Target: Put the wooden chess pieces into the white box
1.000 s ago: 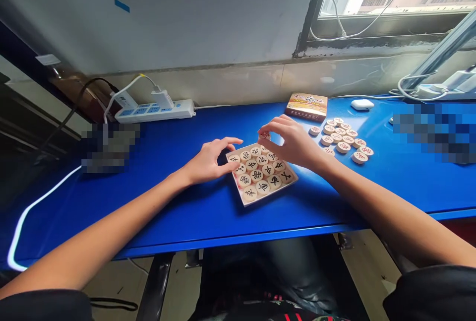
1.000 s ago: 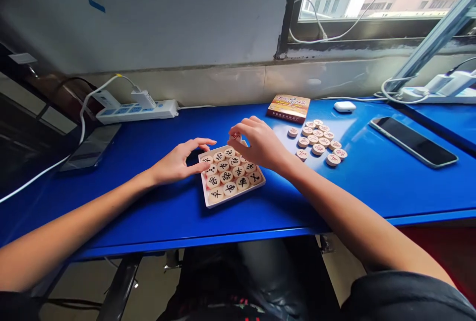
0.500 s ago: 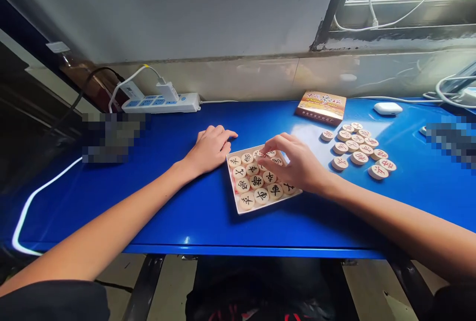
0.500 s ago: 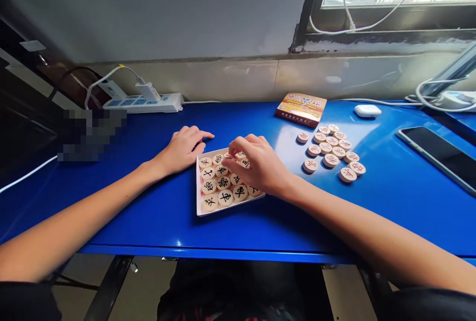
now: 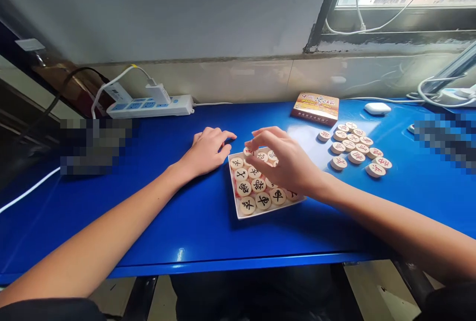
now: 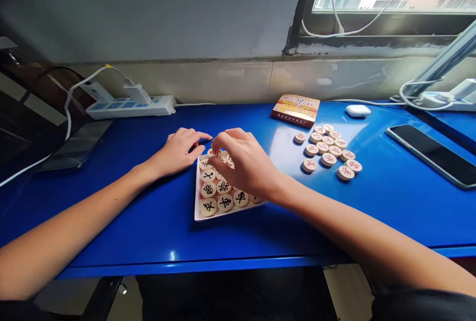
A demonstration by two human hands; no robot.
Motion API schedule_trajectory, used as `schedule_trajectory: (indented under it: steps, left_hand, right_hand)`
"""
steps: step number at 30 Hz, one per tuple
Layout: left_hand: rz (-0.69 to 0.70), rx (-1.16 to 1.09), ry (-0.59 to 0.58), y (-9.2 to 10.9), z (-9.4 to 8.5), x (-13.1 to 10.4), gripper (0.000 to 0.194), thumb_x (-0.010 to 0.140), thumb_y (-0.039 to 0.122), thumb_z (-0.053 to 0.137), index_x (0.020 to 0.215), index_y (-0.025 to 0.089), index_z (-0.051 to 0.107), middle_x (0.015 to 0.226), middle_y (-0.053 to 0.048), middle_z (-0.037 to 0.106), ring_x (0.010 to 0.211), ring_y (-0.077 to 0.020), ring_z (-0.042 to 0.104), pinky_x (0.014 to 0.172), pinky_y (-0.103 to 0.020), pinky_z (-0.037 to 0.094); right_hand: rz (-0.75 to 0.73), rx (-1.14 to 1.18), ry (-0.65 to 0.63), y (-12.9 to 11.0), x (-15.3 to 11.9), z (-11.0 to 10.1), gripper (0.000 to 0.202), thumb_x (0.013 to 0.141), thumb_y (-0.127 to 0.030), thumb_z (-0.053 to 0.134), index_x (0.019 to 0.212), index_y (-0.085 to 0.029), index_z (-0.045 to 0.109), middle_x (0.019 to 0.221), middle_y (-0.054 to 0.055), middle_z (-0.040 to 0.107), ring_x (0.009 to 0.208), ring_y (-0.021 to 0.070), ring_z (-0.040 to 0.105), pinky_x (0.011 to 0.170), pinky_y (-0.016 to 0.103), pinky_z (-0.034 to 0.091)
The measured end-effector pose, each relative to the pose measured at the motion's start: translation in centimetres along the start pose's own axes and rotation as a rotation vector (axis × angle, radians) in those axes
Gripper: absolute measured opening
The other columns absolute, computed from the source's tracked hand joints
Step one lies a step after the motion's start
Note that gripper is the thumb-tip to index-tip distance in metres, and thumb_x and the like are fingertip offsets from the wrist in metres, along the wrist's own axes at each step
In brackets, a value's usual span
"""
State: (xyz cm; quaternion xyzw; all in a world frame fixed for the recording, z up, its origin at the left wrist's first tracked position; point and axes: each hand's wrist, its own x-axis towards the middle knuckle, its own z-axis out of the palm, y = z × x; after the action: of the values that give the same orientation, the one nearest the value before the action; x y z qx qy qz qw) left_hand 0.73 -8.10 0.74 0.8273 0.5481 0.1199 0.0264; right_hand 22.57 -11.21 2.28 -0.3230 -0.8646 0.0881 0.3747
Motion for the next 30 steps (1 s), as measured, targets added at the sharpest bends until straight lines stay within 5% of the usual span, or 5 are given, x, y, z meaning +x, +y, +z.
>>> schedule_trajectory:
  steps: [7, 15, 30]
  left_hand:
    - [0.020, 0.031, 0.013, 0.5, 0.0, -0.4, 0.030, 0.091, 0.031, 0.043, 0.116, 0.027, 0.059, 0.098, -0.006, 0.062, 0.105, -0.0280, 0.050, 0.093, -0.046, 0.034]
    - [-0.024, -0.002, -0.004, 0.9, -0.2, -0.6, 0.029, 0.090, 0.030, 0.045, 0.115, 0.027, 0.060, 0.093, -0.004, 0.061, 0.099, -0.0262, 0.051, 0.089, -0.045, 0.036]
    - [-0.018, 0.021, -0.038, 0.4, -0.6, -0.2, 0.033, 0.090, 0.033, 0.042, 0.118, 0.025, 0.058, 0.091, -0.006, 0.058, 0.098, -0.0273, 0.050, 0.086, -0.045, 0.038]
  right_hand:
    - [-0.099, -0.033, -0.089, 0.2, -0.5, 0.5, 0.015, 0.084, -0.020, 0.058, 0.071, -0.022, 0.050, 0.094, 0.007, 0.070, 0.121, 0.0253, 0.051, 0.090, 0.043, 0.046]
    - [-0.175, -0.014, -0.038, 0.9, -1.1, 1.0, 0.006, 0.084, -0.020, 0.059, 0.080, -0.023, 0.056, 0.086, 0.005, 0.070, 0.121, 0.0245, 0.052, 0.092, 0.043, 0.046]
    - [-0.216, -0.044, 0.125, 0.5, -0.4, 0.8, 0.014, 0.090, -0.027, 0.053, 0.079, -0.021, 0.058, 0.102, 0.009, 0.071, 0.126, 0.0227, 0.049, 0.094, 0.040, 0.043]
